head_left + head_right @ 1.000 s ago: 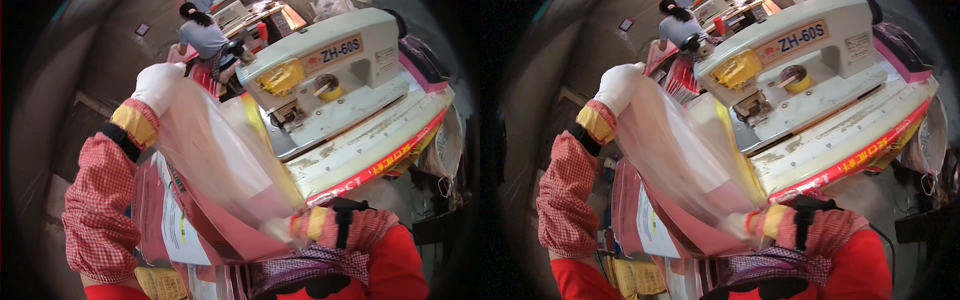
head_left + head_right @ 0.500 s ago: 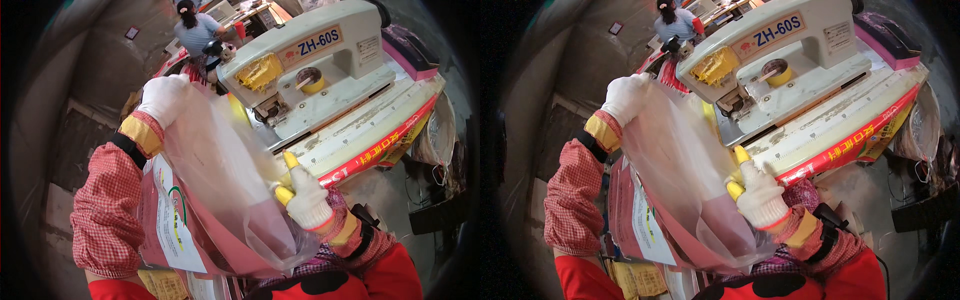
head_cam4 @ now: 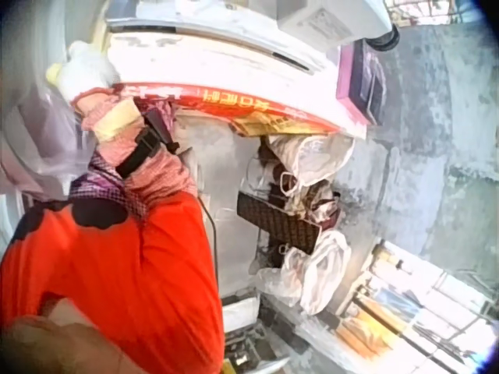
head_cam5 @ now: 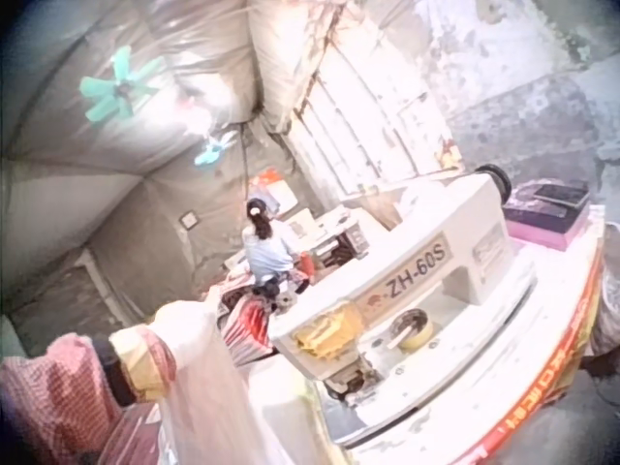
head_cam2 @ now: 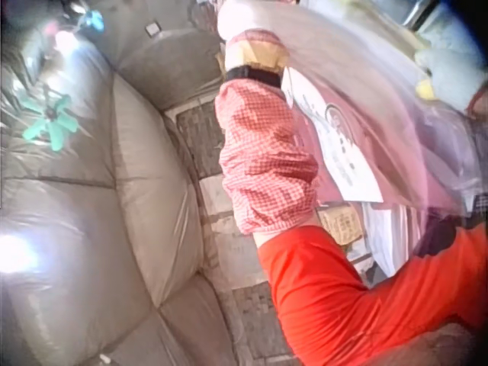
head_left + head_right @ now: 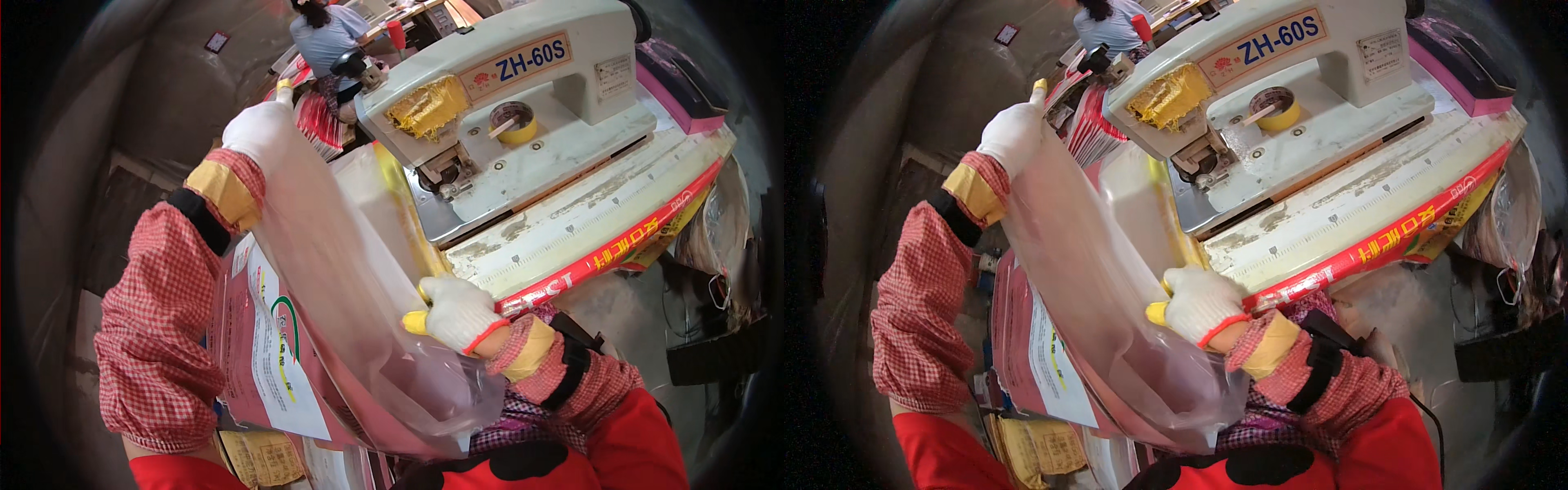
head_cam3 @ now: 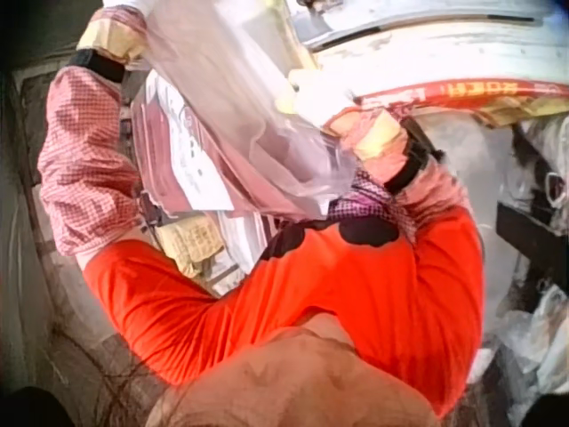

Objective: Manually aligning and preparing plastic packaging materials near an industrial heating or sewing machine.

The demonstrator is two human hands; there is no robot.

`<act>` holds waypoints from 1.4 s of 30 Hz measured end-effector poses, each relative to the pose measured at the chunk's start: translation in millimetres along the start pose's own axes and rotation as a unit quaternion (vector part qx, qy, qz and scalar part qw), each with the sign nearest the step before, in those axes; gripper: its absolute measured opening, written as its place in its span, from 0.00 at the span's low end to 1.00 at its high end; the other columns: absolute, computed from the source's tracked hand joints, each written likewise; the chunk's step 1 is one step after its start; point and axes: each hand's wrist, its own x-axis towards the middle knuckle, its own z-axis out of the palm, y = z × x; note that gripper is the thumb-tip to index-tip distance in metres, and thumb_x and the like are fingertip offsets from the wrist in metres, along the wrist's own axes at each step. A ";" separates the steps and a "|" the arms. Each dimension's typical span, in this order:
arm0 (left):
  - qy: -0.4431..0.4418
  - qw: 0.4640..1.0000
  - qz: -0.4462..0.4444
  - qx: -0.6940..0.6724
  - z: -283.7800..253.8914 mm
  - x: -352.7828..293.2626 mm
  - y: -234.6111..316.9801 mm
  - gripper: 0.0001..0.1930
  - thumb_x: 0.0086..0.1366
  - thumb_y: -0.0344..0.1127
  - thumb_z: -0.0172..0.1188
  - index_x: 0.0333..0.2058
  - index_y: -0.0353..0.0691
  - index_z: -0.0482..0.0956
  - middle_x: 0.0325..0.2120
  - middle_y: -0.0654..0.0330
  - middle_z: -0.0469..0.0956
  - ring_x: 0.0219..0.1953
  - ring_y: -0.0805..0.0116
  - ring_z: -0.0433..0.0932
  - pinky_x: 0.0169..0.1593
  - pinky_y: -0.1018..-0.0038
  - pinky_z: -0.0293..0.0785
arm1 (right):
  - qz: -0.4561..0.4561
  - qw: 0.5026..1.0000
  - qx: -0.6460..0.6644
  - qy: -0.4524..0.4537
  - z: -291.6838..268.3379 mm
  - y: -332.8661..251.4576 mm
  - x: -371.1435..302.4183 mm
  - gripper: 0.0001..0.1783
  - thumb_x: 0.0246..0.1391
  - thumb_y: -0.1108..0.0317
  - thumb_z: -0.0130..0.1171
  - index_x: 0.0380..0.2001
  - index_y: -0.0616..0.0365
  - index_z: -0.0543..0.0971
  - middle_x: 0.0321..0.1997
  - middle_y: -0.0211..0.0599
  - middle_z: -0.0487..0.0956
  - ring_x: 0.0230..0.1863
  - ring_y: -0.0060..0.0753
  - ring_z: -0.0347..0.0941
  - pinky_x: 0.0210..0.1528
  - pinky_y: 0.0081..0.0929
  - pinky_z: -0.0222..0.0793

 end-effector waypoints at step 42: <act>0.026 0.789 0.286 -0.543 191.1 10.2 117.6 0.16 0.55 0.29 0.55 0.44 0.35 0.72 0.39 0.55 0.74 0.43 0.63 0.73 0.45 0.75 0.69 | 0.236 0.687 0.684 0.067 -18.8 41.5 -72.6 0.19 0.49 0.77 0.56 0.47 0.62 0.73 0.35 0.28 0.75 0.36 0.16 0.69 0.39 0.11 0.65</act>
